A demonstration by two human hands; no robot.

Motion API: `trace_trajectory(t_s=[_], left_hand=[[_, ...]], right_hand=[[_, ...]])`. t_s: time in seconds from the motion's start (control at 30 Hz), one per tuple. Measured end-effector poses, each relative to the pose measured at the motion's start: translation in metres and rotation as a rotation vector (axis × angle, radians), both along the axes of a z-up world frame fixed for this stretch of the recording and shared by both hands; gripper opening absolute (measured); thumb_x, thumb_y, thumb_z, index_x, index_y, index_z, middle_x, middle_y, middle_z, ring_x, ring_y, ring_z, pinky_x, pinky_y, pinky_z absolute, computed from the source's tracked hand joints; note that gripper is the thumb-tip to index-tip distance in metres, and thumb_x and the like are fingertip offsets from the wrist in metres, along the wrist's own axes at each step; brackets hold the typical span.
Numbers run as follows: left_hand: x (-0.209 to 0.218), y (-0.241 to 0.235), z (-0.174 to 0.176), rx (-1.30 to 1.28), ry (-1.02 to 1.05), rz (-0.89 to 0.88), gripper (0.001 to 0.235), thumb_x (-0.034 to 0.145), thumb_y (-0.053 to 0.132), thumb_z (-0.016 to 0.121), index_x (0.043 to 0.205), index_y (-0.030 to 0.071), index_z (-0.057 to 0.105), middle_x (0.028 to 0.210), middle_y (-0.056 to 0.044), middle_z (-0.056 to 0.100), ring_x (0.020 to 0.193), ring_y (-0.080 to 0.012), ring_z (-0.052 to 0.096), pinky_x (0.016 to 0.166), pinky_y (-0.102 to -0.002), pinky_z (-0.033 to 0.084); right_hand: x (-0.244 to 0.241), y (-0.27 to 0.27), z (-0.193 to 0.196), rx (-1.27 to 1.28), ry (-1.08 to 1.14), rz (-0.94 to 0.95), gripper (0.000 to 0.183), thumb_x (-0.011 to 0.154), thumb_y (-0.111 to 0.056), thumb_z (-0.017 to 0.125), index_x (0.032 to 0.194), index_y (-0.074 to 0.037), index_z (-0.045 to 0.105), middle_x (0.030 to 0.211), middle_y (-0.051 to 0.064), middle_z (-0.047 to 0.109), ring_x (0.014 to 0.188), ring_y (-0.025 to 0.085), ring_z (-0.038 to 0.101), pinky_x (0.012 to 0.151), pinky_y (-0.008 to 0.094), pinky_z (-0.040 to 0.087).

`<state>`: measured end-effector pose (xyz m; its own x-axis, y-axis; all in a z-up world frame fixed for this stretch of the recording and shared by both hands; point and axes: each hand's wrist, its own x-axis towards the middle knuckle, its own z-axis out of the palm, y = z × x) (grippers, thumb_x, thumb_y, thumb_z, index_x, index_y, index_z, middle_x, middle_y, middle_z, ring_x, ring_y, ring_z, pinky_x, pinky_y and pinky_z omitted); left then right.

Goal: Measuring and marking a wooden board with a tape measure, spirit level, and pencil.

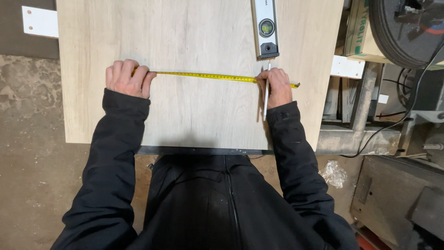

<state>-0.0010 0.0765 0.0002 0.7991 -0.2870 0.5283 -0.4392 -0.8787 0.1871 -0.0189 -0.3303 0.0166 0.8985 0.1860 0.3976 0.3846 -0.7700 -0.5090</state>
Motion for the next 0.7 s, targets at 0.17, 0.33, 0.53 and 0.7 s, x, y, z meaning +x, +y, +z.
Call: trace_trajectory(t_s=[0.17, 0.33, 0.53, 0.7], left_hand=[[0.000, -0.004, 0.003, 0.010, -0.018, -0.030, 0.014, 0.098, 0.016, 0.085, 0.102, 0.010, 0.073, 0.103, -0.004, 0.061, 0.099, -0.0245, 0.056, 0.089, -0.038, 0.044], [-0.001, -0.008, 0.004, 0.022, -0.026, -0.054, 0.013, 0.098, 0.014, 0.084, 0.102, 0.011, 0.072, 0.104, -0.004, 0.062, 0.099, -0.0244, 0.057, 0.092, -0.038, 0.045], [0.001, -0.010, 0.000, 0.023, -0.037, -0.054, 0.014, 0.096, 0.014, 0.085, 0.098, 0.011, 0.072, 0.102, -0.003, 0.063, 0.097, -0.0241, 0.057, 0.090, -0.038, 0.045], [0.000, -0.012, 0.000, 0.044, -0.042, -0.040, 0.014, 0.096, 0.015, 0.085, 0.096, 0.011, 0.071, 0.099, -0.003, 0.061, 0.095, -0.0232, 0.056, 0.089, -0.037, 0.045]], right_hand=[[0.000, -0.001, -0.001, 0.028, -0.021, 0.011, 0.016, 0.091, 0.007, 0.073, 0.096, -0.004, 0.062, 0.091, 0.011, 0.060, 0.091, 0.031, 0.058, 0.085, 0.039, 0.048], [-0.004, -0.003, -0.003, 0.054, -0.031, 0.027, 0.018, 0.091, 0.010, 0.071, 0.097, -0.003, 0.061, 0.091, 0.012, 0.059, 0.091, 0.031, 0.057, 0.084, 0.038, 0.048], [-0.006, -0.002, -0.004, 0.074, -0.071, 0.043, 0.021, 0.091, 0.011, 0.072, 0.099, -0.004, 0.061, 0.094, 0.011, 0.060, 0.092, 0.031, 0.057, 0.084, 0.038, 0.048], [-0.007, 0.000, -0.005, 0.029, -0.101, 0.007, 0.020, 0.092, 0.009, 0.073, 0.102, -0.004, 0.063, 0.090, 0.011, 0.059, 0.089, 0.030, 0.056, 0.083, 0.039, 0.046]])
